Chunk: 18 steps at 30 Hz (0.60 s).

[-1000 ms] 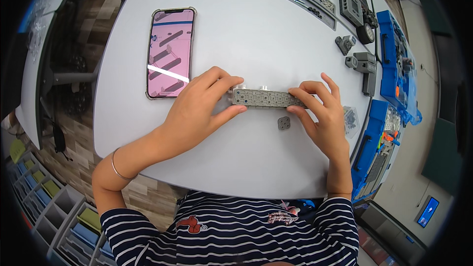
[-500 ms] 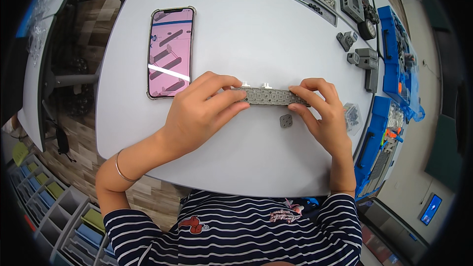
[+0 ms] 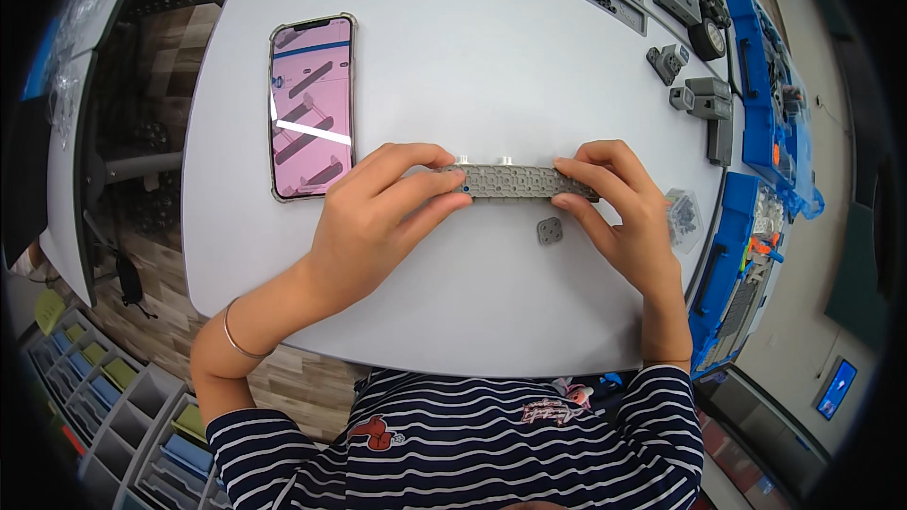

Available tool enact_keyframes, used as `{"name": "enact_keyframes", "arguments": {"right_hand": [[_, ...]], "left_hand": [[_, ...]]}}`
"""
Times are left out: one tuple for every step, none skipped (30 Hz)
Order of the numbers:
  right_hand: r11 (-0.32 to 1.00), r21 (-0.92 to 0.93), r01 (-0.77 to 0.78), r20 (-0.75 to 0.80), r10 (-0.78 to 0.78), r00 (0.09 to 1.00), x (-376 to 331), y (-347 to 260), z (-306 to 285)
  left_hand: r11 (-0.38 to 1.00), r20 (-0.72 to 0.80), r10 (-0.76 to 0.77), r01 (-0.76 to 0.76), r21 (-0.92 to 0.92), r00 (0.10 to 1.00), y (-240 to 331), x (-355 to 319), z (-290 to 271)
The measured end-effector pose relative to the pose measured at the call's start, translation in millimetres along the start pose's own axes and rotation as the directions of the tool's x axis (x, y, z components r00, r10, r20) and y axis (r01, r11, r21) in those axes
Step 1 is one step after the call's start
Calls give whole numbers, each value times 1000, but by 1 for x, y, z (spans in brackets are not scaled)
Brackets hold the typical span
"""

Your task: The person assembles a LEGO Technic model by selecting small parts from a container and attaching them to a long grey beam. They frequently consult a smartphone displaying assembly instructions, then connect additional beams and small components to build the structure.

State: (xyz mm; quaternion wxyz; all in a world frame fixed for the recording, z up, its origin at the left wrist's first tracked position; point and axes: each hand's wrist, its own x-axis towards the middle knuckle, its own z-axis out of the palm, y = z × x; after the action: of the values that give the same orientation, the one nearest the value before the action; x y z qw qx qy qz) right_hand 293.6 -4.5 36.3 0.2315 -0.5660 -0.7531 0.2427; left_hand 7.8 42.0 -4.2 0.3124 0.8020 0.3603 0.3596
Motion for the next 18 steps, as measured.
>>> {"name": "enact_keyframes", "arguments": {"right_hand": [[1000, 0, 2, 0, -2, 1000, 0, 0, 0], [1000, 0, 3, 0, -3, 1000, 0, 0, -1], [1000, 4, 7, 5, -7, 1000, 1, 0, -1], [1000, 8, 11, 9, -11, 1000, 1, 0, -3], [1000, 13, 15, 14, -15, 1000, 1, 0, -3], [1000, 24, 3, 30, -4, 1000, 2, -1, -5], [999, 35, -8, 46, 7, 999, 2, -1, -6], [998, 53, -18, 59, 15, 998, 2, -1, -7], [999, 42, -22, 62, 19, 998, 2, -1, -8], [999, 38, -24, 60, 21, 998, 2, 0, -8], [999, 35, -29, 62, 27, 998, 2, 0, -8], [999, 40, -29, 74, 26, 997, 2, 1, -9], [998, 49, -33, 92, 28, 995, 2, 2, -10], [997, 61, -42, 111, 35, 993, 2, 4, -10], [998, 65, -17, 106, 10, 994, 2, 6, -10], [998, 70, 2, 101, -10, 995, 2, 8, -10], [997, 70, 19, 98, -26, 995, 2, 11, -9], [996, 86, 21, 96, -29, 995, 2, 13, -9]], "left_hand": [[1000, 6, -4, 4, 1, 1000, 0, 0, 0], [1000, 11, -6, 7, -2, 1000, 0, 0, -1], [1000, 16, -13, 13, -6, 1000, 0, 0, -1], [1000, 21, -18, 18, -14, 1000, 0, -1, -1], [999, 28, -27, 28, -23, 999, 0, -1, 0], [999, 34, -36, 37, -38, 999, 0, -1, 0], [999, 37, -34, 36, -37, 999, 0, -1, 0], [998, 38, -33, 35, -42, 999, 0, -1, 1], [998, 38, -30, 32, -52, 999, 0, -1, 1], [997, 47, -35, 38, -63, 998, 0, -2, 1], [996, 53, -37, 41, -78, 998, 0, -2, 1], [995, 59, -39, 44, -92, 998, -1, -2, 1], [997, 61, -24, 28, -69, 998, -2, -2, 1], [999, 63, -11, 14, -46, 998, -2, -2, 1], [1000, 68, -4, 6, -29, 998, -3, -3, 2], [1000, 64, 7, -5, -25, 998, -3, -3, 2], [1000, 61, 12, -10, -28, 998, -3, -4, 3], [999, 57, 14, -12, -36, 998, -4, -4, 4]]}}
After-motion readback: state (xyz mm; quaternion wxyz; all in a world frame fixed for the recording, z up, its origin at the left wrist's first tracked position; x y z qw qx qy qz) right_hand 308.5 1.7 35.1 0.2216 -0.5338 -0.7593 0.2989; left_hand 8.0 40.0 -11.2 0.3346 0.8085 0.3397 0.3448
